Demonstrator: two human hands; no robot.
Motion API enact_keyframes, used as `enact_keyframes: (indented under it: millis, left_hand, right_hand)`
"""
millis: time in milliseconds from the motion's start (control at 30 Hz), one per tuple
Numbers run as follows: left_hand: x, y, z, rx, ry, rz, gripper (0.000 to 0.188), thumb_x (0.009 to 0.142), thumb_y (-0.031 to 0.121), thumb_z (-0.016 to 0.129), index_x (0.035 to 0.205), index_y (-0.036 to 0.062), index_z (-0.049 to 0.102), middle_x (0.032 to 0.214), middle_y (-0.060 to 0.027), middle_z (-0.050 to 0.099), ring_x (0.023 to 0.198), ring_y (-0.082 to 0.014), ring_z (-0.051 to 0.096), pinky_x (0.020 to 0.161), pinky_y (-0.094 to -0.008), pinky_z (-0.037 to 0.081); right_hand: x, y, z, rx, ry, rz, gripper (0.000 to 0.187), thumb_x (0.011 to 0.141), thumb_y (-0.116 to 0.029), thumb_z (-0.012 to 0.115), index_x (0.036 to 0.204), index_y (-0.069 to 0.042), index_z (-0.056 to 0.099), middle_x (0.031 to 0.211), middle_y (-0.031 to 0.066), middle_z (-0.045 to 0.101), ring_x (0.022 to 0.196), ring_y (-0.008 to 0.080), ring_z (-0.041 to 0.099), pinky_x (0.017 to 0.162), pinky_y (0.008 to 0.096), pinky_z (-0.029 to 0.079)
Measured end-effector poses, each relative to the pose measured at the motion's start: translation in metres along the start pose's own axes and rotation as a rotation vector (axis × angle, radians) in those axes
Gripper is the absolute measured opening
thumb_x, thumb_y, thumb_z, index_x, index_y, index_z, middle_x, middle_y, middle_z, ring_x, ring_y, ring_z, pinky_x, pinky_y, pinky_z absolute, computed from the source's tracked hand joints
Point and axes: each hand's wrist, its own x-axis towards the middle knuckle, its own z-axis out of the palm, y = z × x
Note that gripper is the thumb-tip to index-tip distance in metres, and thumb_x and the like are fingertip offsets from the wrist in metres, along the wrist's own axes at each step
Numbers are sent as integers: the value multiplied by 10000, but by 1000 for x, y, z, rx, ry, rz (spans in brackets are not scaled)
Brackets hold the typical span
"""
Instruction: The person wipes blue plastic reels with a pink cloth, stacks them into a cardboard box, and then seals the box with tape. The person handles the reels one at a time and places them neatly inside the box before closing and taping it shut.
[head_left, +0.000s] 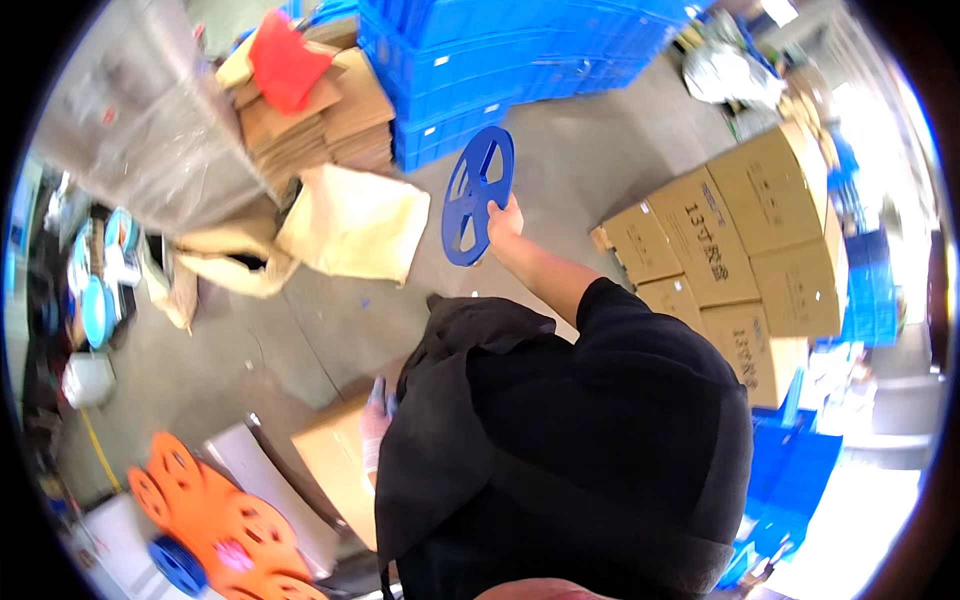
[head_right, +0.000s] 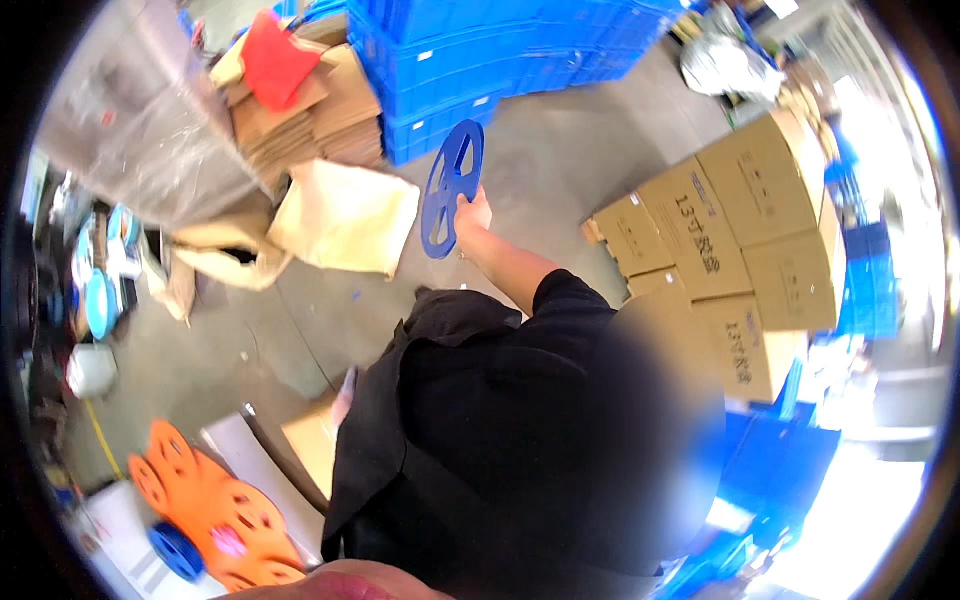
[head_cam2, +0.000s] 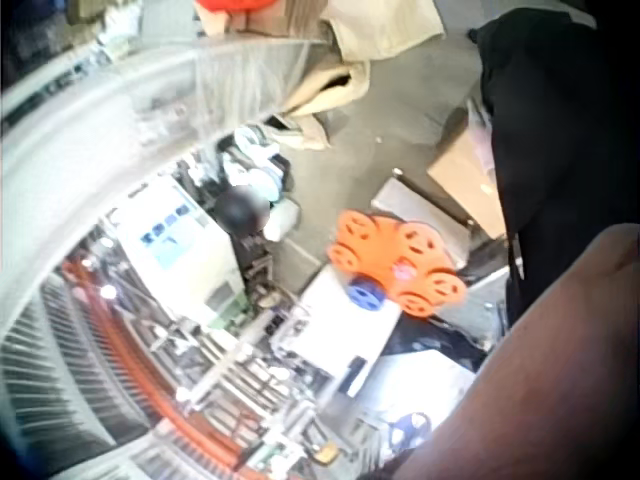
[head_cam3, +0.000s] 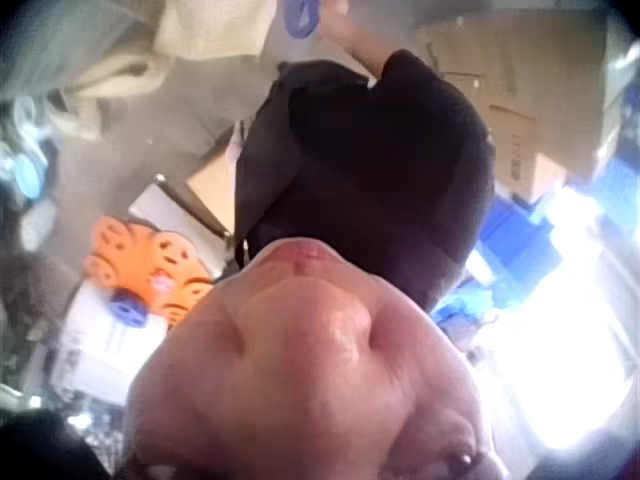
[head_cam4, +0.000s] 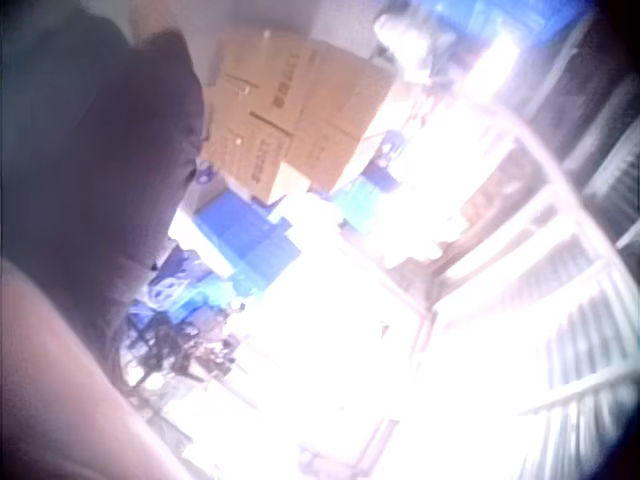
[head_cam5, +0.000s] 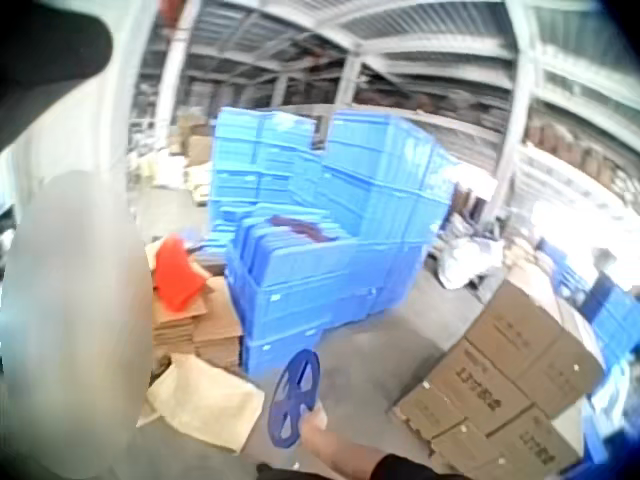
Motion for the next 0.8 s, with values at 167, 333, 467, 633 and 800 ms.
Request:
enact_keyframes:
  millis: [167,333,467,633,800]
  left_hand:
    - [17,-62,-11,188,12,-80,527,959,326,488,1419,79,414,1309,-224,553,1157,-406,552,947,-480,457]
    - [6,-38,-37,96,186,-199,500,961,328,480,1405,104,432,1296,-218,562,1156,-399,548,953,-477,454]
    - [15,-47,-31,-15,228,-255,508,956,310,496,1411,98,417,1298,-219,559,1179,-394,532,999,-453,428]
    - [34,-65,-34,-139,326,-276,495,931,277,540,1379,80,466,1341,-230,520,1230,-383,498,1020,-436,420]
    - [141,-120,-90,-206,390,-220,476,919,301,551,1342,88,505,1369,-237,478,1266,-400,451,1054,-441,384]
  right_hand:
    - [40,25,-1,137,51,-2,311,926,-57,582,1237,-59,586,1070,67,677,975,185,618,884,346,481]
    - [26,9,43,395,-230,204,204,937,-40,559,1133,8,593,1013,86,660,873,191,610,804,341,497]
    - [29,43,110,271,-448,136,216,954,-60,556,1157,11,581,1057,104,651,918,207,620,848,353,495]
    - [-5,0,172,51,-671,-8,276,965,-92,565,1222,9,563,1110,101,642,973,183,605,902,327,473]
    - [-46,-67,254,44,-911,-160,320,955,-130,581,1236,21,562,1122,90,633,998,157,577,909,310,452]
